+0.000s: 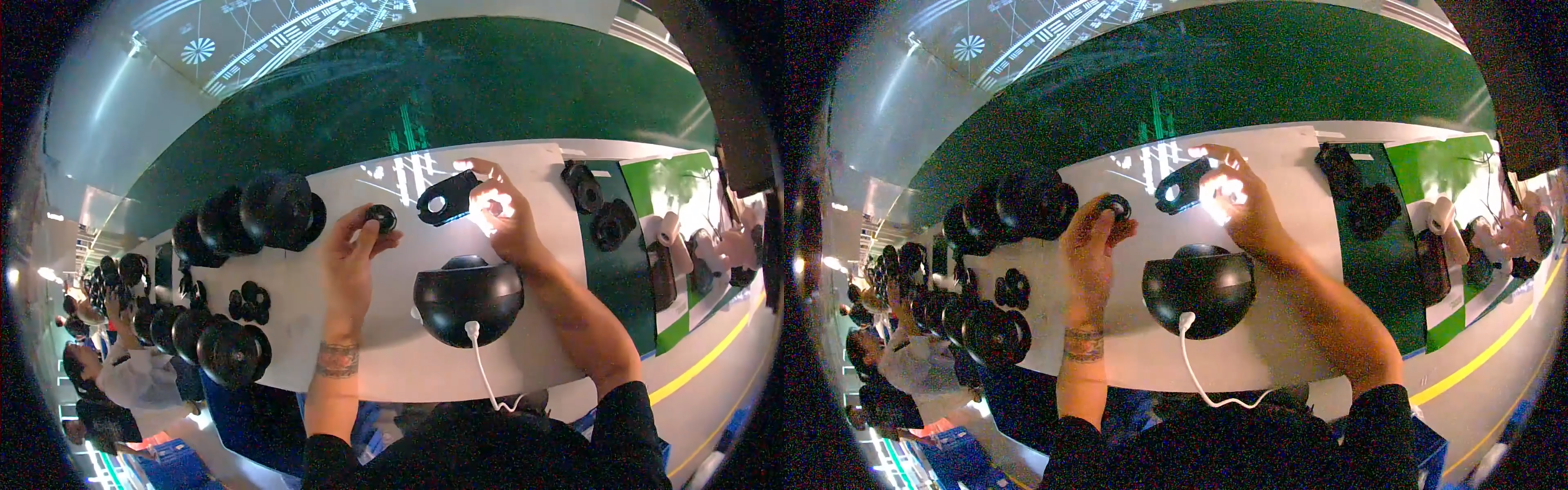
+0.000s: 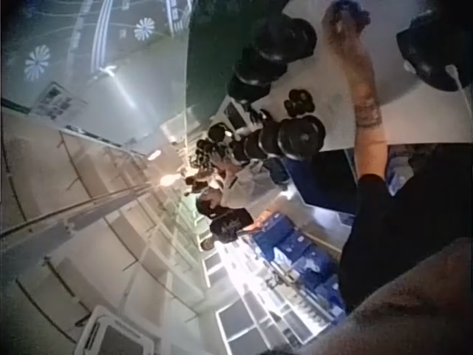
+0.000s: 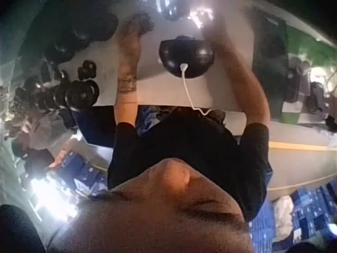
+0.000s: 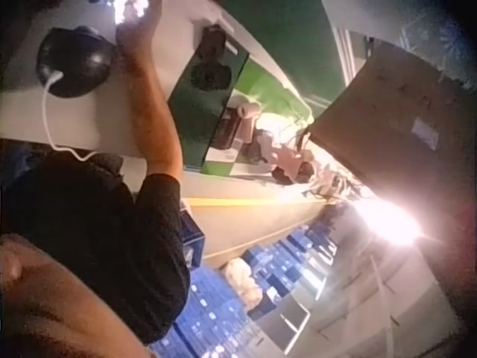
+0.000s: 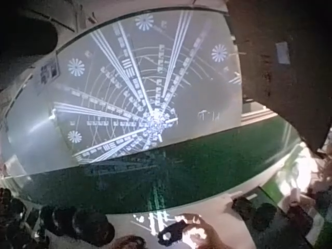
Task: Testing and inspecting portable projectors on a factory assembly line.
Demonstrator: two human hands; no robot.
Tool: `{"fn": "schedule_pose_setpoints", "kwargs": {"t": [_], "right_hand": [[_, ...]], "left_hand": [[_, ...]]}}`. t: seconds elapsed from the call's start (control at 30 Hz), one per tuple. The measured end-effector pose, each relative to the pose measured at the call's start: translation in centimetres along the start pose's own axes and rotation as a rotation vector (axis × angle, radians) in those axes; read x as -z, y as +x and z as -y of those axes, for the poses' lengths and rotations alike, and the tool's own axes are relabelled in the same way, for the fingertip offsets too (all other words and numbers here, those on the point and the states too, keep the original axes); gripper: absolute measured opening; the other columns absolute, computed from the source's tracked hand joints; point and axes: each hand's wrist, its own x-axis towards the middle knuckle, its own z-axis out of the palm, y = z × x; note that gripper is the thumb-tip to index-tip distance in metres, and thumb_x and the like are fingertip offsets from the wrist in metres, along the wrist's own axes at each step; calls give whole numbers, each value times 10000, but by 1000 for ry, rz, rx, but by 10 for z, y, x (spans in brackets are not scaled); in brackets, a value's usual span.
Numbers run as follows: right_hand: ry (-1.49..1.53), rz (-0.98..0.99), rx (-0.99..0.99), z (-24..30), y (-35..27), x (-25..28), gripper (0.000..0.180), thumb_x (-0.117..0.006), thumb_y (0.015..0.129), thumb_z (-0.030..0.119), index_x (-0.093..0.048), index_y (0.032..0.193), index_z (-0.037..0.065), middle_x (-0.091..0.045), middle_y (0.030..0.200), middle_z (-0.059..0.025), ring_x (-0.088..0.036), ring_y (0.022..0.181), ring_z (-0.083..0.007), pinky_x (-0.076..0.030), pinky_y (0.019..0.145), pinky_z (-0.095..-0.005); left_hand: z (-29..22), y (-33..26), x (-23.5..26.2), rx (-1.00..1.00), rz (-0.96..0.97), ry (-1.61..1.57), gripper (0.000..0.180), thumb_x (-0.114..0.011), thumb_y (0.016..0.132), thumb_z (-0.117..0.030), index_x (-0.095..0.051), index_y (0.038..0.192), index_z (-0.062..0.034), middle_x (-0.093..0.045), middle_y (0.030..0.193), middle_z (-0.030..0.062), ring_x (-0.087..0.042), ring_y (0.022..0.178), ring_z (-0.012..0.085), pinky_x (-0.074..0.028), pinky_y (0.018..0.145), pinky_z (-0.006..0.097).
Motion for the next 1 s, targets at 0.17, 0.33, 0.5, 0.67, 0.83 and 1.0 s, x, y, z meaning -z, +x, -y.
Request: {"fn": "schedule_pose_setpoints", "kwargs": {"t": [0.17,0.33,0.5,0.67,0.83,1.0], "right_hand": [[8,100,-49,-3,3,3,187,-561,779,-94,-598,907,38,-503,1351,-97,-544,867,-91,-417,662,-204],[10,242,-9,10,6,2,243,-577,786,-63,-628,994,50,-464,1397,-117,-564,1097,-161,-480,831,-265],[228,277,-168,13,3,-1,264,-625,782,-83,-655,1025,15,-417,1402,-172,-512,1206,-236,-480,931,-324],[287,291,-220,12,3,-2,255,-637,790,-76,-658,1028,14,-419,1396,-164,-524,1187,-220,-497,909,-310],[313,290,-316,26,5,-5,279,-649,785,-72,-655,1052,11,-426,1401,-146,-584,1093,-198,-504,896,-300],[249,312,-322,24,6,-1,302,-632,786,-81,-651,1071,17,-428,1402,-143,-586,1090,-192,-501,902,-295]], "left_hand": [[2,0,-6,60,-24,10,218,-574,924,-63,-535,1111,42,-635,1002,136,-685,810,246,-574,748,331],[4,-1,-7,25,-24,-47,216,-583,914,-55,-539,1096,53,-631,995,134,-682,795,233,-574,736,320],[-3,-2,-18,34,34,130,204,-617,896,-66,-572,1059,47,-632,936,104,-663,751,173,-544,682,272],[11,0,-15,-41,1,259,213,-670,865,-73,-581,1025,34,-636,858,69,-615,704,114,-495,635,233],[18,3,-12,-194,-49,360,208,-706,834,-68,-594,985,21,-630,827,57,-584,691,91,-474,617,222],[18,5,-14,-366,-65,562,217,-744,789,-73,-610,953,-29,-582,813,44,-542,616,91,-433,569,226]]}}
